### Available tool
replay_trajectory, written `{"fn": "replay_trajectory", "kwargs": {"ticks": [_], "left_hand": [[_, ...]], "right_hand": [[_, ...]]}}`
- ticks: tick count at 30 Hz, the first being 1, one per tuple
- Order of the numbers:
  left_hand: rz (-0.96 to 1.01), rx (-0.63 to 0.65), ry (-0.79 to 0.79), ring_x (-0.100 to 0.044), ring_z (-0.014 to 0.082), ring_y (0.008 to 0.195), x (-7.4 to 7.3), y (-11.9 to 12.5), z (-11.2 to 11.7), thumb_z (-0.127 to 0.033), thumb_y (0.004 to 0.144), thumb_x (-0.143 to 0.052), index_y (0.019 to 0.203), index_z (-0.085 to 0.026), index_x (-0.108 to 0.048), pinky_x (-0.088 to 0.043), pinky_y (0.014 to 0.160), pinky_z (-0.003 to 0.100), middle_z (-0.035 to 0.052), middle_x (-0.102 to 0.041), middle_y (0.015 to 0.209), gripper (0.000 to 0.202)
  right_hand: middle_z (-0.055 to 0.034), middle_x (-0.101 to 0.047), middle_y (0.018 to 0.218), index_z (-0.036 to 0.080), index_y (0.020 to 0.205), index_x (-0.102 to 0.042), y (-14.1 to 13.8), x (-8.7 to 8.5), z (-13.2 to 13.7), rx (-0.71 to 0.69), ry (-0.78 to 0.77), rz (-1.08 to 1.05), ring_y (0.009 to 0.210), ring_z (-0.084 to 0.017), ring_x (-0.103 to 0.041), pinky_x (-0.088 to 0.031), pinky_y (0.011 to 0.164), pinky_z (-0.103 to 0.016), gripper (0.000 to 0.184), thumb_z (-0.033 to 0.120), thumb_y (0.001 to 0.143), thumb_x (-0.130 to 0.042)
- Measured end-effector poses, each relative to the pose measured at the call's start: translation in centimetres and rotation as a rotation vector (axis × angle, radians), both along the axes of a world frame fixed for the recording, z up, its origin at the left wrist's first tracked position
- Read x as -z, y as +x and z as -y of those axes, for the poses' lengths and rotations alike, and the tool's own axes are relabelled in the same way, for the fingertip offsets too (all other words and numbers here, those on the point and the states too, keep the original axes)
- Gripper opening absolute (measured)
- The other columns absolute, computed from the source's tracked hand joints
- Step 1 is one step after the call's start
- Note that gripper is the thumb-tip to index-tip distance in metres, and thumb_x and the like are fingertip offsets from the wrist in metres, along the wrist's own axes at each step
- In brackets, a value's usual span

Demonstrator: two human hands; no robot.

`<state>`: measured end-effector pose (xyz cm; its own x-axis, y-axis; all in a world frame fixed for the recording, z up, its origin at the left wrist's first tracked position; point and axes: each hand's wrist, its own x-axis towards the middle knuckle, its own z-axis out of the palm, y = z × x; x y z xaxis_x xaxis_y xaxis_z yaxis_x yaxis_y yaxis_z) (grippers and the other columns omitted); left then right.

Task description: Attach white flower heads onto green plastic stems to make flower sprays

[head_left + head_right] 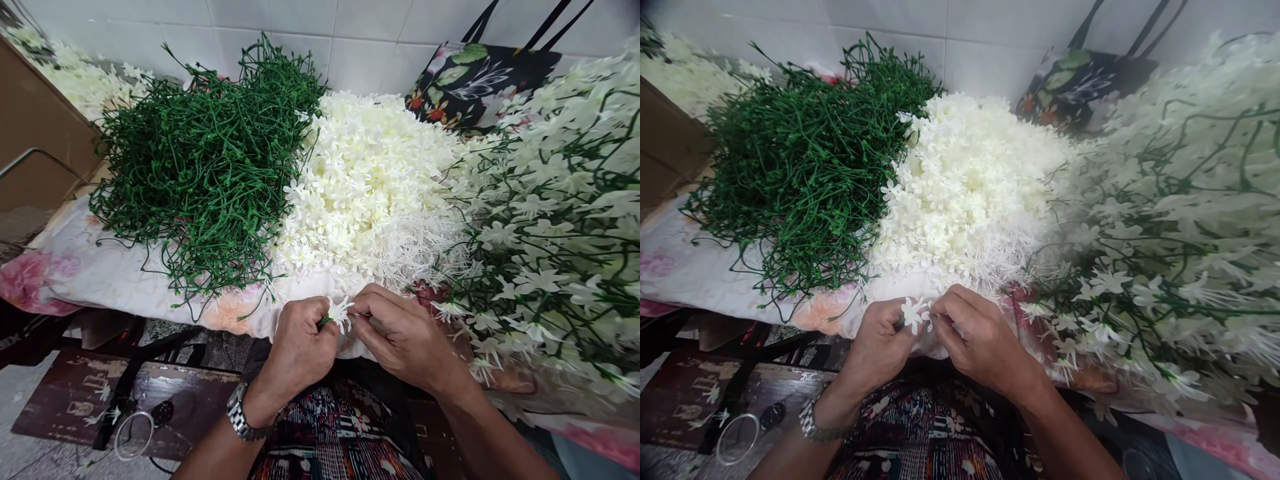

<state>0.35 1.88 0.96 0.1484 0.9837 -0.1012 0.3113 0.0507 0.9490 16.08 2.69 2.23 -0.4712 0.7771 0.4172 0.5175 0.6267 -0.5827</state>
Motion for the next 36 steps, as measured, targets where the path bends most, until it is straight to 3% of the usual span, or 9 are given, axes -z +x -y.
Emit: {"fn": "replay_trajectory", "kwargs": {"ticks": [9,12,14,16,19,24,30,36], "left_hand": [[-0.109,-0.023,0.043,-0.032,0.0102,0.048,0.1,0.2,-0.1,-0.017,0.063,-0.041,0.049,-0.019,-0.037,-0.028,0.047,0.023,-0.0042,-0.033,0.048,0.014],[-0.058,-0.039,-0.009,-0.033,0.0092,0.047,-0.1,0.0,-0.1,-0.018,0.065,-0.046,0.05,-0.018,-0.043,-0.028,0.045,0.021,-0.005,-0.036,0.047,0.016],[0.009,-0.028,-0.025,-0.04,0.0097,0.049,-0.3,-0.1,0.0,-0.018,0.068,-0.049,0.055,-0.016,-0.052,-0.033,0.047,0.02,-0.0041,-0.046,0.051,0.013],[0.067,-0.023,0.004,-0.047,0.0107,0.054,-0.4,-0.2,0.1,-0.018,0.07,-0.049,0.061,-0.016,-0.058,-0.039,0.052,0.02,-0.0027,-0.055,0.057,0.012],[0.076,-0.056,0.077,-0.05,0.0115,0.055,-0.2,-0.1,0.2,-0.015,0.069,-0.048,0.059,-0.016,-0.057,-0.04,0.055,0.02,-0.002,-0.058,0.057,0.014],[0.066,-0.113,0.058,-0.043,0.01,0.051,0.0,0.2,0.4,-0.016,0.066,-0.052,0.054,-0.017,-0.053,-0.037,0.051,0.02,-0.0041,-0.049,0.051,0.012],[0.06,-0.093,0.004,-0.033,0.0094,0.051,-0.1,0.4,0.5,-0.022,0.069,-0.048,0.053,-0.018,-0.045,-0.029,0.047,0.021,-0.0052,-0.034,0.051,0.017],[0.05,-0.078,0.024,-0.032,0.0093,0.05,0.1,0.3,0.3,-0.019,0.07,-0.047,0.052,-0.018,-0.043,-0.028,0.047,0.021,-0.0053,-0.033,0.05,0.018]], "right_hand": [[-0.0021,-0.053,0.068,0.017,0.077,-0.052,-0.4,0.8,0.0,0.021,0.008,-0.027,0.063,-0.012,-0.051,-0.042,0.057,-0.023,0.019,0.005,0.085,-0.041],[-0.0014,-0.055,0.068,0.017,0.077,-0.054,-0.2,1.0,-0.1,0.02,-0.097,-0.114,0.061,-0.011,-0.052,-0.042,0.055,-0.022,0.015,0.01,0.086,-0.044],[-0.0008,-0.057,0.068,0.017,0.076,-0.056,0.0,1.1,0.0,0.06,-0.201,-0.186,0.06,-0.01,-0.053,-0.043,0.055,-0.021,0.013,0.015,0.086,-0.048],[0.0,-0.057,0.067,0.017,0.073,-0.057,0.1,1.3,0.1,0.114,-0.29,-0.234,0.059,-0.009,-0.053,-0.042,0.055,-0.02,0.013,0.016,0.084,-0.05],[0.0012,-0.056,0.064,0.017,0.071,-0.057,0.2,1.3,0.3,0.146,-0.357,-0.248,0.057,-0.009,-0.052,-0.041,0.054,-0.019,0.013,0.017,0.082,-0.05],[0.0011,-0.057,0.066,0.017,0.072,-0.058,0.1,0.7,0.4,0.157,-0.271,-0.186,0.059,-0.009,-0.052,-0.041,0.056,-0.02,0.013,0.016,0.081,-0.049],[0.001,-0.055,0.064,0.017,0.071,-0.055,0.0,0.6,0.3,0.115,-0.159,-0.149,0.058,-0.009,-0.051,-0.04,0.055,-0.021,0.014,0.013,0.082,-0.047],[0.002,-0.052,0.062,0.017,0.072,-0.055,-0.6,0.9,0.2,0.092,-0.096,-0.156,0.055,-0.009,-0.048,-0.038,0.05,-0.02,0.016,0.011,0.083,-0.046]]}}
